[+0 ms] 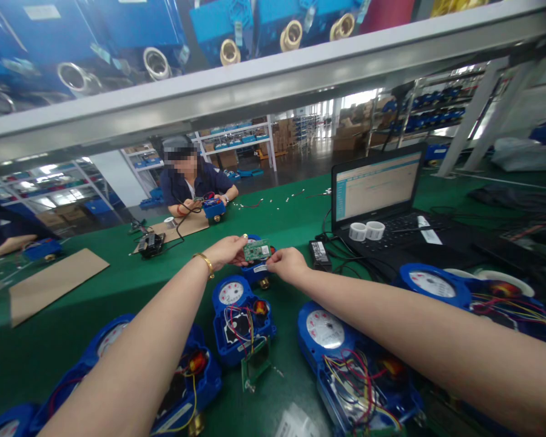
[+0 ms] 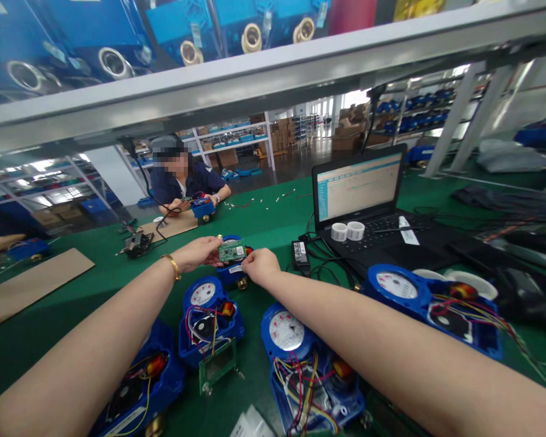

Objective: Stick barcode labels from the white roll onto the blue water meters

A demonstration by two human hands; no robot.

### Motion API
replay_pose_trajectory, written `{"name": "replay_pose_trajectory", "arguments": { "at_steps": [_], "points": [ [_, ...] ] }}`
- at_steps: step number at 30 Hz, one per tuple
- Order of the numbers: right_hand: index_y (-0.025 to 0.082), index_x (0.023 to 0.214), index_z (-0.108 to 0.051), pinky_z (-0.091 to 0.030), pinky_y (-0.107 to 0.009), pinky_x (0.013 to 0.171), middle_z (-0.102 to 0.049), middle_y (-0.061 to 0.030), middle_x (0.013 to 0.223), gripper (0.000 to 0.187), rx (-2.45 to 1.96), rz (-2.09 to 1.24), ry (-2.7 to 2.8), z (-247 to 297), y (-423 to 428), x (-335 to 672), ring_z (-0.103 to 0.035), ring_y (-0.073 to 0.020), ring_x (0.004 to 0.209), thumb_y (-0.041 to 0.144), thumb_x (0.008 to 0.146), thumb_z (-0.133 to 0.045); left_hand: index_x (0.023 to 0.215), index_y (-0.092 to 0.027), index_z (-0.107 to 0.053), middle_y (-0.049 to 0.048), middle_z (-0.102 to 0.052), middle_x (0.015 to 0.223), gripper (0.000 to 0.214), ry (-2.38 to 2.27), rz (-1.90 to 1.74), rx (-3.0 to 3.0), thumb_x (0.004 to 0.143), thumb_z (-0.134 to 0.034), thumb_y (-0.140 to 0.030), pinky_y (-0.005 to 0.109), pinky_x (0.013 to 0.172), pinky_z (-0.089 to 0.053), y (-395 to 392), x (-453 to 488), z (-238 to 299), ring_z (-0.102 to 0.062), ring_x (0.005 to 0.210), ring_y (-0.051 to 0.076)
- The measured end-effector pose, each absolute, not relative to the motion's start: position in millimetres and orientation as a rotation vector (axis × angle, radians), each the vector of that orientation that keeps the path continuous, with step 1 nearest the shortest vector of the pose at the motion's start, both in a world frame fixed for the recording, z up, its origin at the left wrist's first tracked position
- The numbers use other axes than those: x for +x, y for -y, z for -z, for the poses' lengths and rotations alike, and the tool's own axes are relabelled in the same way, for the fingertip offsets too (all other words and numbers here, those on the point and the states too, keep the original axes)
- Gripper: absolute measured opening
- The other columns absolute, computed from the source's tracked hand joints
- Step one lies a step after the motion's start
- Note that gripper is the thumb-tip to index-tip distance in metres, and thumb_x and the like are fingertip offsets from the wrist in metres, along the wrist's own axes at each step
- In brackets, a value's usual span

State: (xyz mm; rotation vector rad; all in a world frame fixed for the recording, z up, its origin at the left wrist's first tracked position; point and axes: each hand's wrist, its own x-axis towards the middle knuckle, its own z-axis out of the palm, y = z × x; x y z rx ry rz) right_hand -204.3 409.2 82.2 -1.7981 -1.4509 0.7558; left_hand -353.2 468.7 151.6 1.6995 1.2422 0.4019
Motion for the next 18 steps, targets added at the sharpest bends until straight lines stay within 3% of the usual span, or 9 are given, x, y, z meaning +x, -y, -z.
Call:
{"name": "replay_pose_trajectory", "arguments": {
  "at_steps": [12, 18],
  "points": [
    [0.014, 0.079, -0.065, -0.049, -0.030, 0.075, -0.065, 0.0008, 0.076, 0.012, -1.818, -0.687, 1.494, -84.0, -407.4, -204.9, -0.061, -0.0134, 0.076, 0.026, 0.082, -0.065, 0.078, -0.015, -0.055, -0.0011, -0.062, 0.058, 0.033, -1.236, -0.405, 1.734, 0.094, -0.039, -0.040, 0.023, 0.060, -0.048, -464.3, -354.0, -152.3, -0.060, 0.053, 0.011],
    [0.014, 0.075, -0.063, -0.049, -0.028, 0.071, -0.064, 0.0004, 0.074, 0.014, -1.866, -0.639, 1.490, -84.3, -407.4, -205.9, -0.060, -0.0129, 0.073, 0.026, 0.081, -0.065, 0.079, -0.018, -0.050, -0.0032, -0.059, 0.059, 0.029, -1.229, -0.424, 1.800, 0.088, -0.049, -0.045, 0.026, 0.062, -0.049, -464.4, -352.8, -149.0, -0.059, 0.055, 0.012]
  ]
}}
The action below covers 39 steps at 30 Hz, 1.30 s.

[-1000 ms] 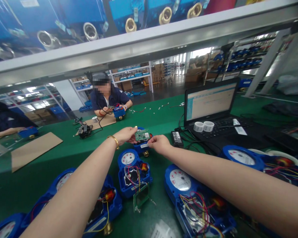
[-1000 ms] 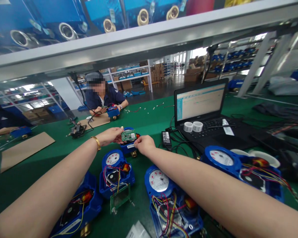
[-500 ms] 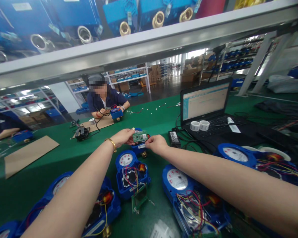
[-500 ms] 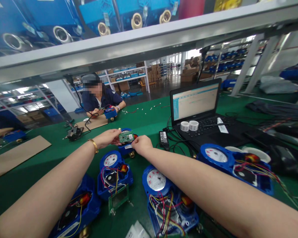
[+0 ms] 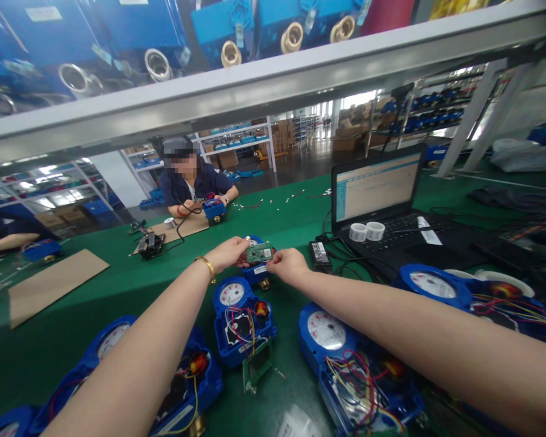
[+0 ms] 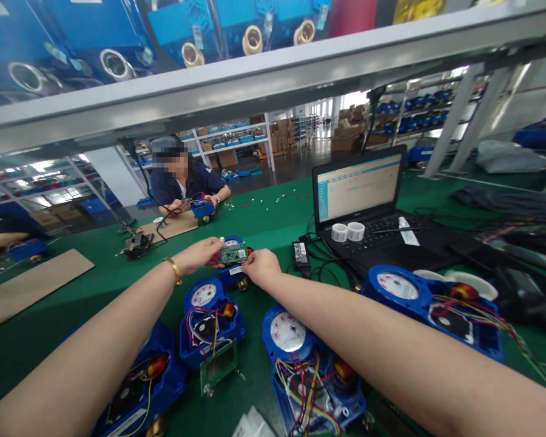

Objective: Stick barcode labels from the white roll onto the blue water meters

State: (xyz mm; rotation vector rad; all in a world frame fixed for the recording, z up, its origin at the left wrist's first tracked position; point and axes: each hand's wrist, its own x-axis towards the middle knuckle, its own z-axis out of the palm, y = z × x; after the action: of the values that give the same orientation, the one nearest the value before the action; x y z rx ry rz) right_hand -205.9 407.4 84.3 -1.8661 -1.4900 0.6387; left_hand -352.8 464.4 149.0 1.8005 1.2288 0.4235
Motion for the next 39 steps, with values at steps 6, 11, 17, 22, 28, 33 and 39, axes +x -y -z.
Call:
{"name": "replay_pose_trajectory", "arguments": {
  "at_steps": [6, 11, 17, 22, 28, 33, 39],
  "points": [
    [0.014, 0.076, -0.063, -0.049, -0.028, 0.070, -0.064, -0.0005, 0.076, 0.016, -1.892, -0.611, 1.496, -85.2, -407.4, -206.4, -0.060, -0.0130, 0.073, 0.028, 0.083, -0.065, 0.086, -0.021, -0.042, 0.0016, -0.063, 0.070, 0.039, -1.161, -0.394, 1.998, 0.085, -0.039, -0.060, 0.028, 0.065, -0.049, -460.5, -355.9, -146.7, -0.062, 0.067, 0.017],
    [0.015, 0.079, -0.064, -0.049, -0.031, 0.076, -0.064, -0.0003, 0.079, 0.017, -1.886, -0.610, 1.531, -84.9, -408.3, -205.7, -0.061, -0.0140, 0.078, 0.031, 0.085, -0.062, 0.097, -0.020, -0.040, 0.0028, -0.064, 0.077, 0.048, -1.096, -0.260, 2.273, 0.075, -0.051, -0.061, 0.028, 0.063, -0.044, -452.3, -358.0, -147.5, -0.060, 0.069, 0.018],
    [0.015, 0.080, -0.064, -0.049, -0.032, 0.079, -0.065, -0.0015, 0.084, 0.018, -1.871, -0.610, 1.554, -83.8, -409.8, -206.5, -0.061, -0.0145, 0.082, 0.031, 0.087, -0.060, 0.114, -0.017, -0.035, 0.0037, -0.063, 0.087, 0.067, -1.052, -0.030, 2.569, 0.059, -0.070, -0.034, 0.029, 0.065, -0.044, -441.3, -353.7, -152.0, -0.059, 0.077, 0.021],
    [0.015, 0.082, -0.064, -0.049, -0.032, 0.079, -0.065, -0.0012, 0.085, 0.016, -1.872, -0.613, 1.570, -86.2, -408.4, -206.9, -0.062, -0.0149, 0.083, 0.030, 0.086, -0.061, 0.119, -0.014, -0.038, 0.0166, -0.063, 0.098, 0.064, -1.183, 0.096, 2.833, 0.060, -0.064, -0.018, 0.040, 0.074, -0.045, -433.9, -338.7, -147.8, -0.061, 0.090, 0.035],
    [0.015, 0.081, -0.064, -0.050, -0.032, 0.078, -0.065, -0.0011, 0.083, 0.015, -1.880, -0.632, 1.575, -89.6, -407.0, -205.9, -0.062, -0.0150, 0.082, 0.029, 0.085, -0.062, 0.121, -0.014, -0.038, 0.0181, -0.064, 0.101, 0.057, -1.284, 0.159, 3.028, 0.066, -0.054, -0.009, 0.041, 0.079, -0.045, -431.7, -329.7, -137.4, -0.062, 0.096, 0.034],
    [0.015, 0.084, -0.064, -0.049, -0.033, 0.080, -0.065, -0.0014, 0.086, 0.014, -1.897, -0.657, 1.574, -91.8, -404.5, -206.2, -0.061, -0.0153, 0.085, 0.029, 0.086, -0.061, 0.123, -0.013, -0.036, 0.0189, -0.065, 0.100, 0.055, -1.330, 0.148, 3.096, 0.069, -0.049, -0.008, 0.040, 0.077, -0.047, -432.2, -330.0, -133.4, -0.063, 0.096, 0.033],
    [0.014, 0.082, -0.064, -0.051, -0.031, 0.076, -0.065, -0.0016, 0.084, 0.013, -1.972, -0.740, 1.524, -108.7, -402.3, -201.5, -0.063, -0.0150, 0.082, 0.027, 0.084, -0.064, 0.122, -0.017, -0.034, 0.0154, -0.066, 0.103, 0.056, -1.389, 0.179, 3.092, 0.070, -0.051, -0.011, 0.036, 0.072, -0.048, -434.2, -332.4, -133.9, -0.065, 0.093, 0.030]
  ]
}}
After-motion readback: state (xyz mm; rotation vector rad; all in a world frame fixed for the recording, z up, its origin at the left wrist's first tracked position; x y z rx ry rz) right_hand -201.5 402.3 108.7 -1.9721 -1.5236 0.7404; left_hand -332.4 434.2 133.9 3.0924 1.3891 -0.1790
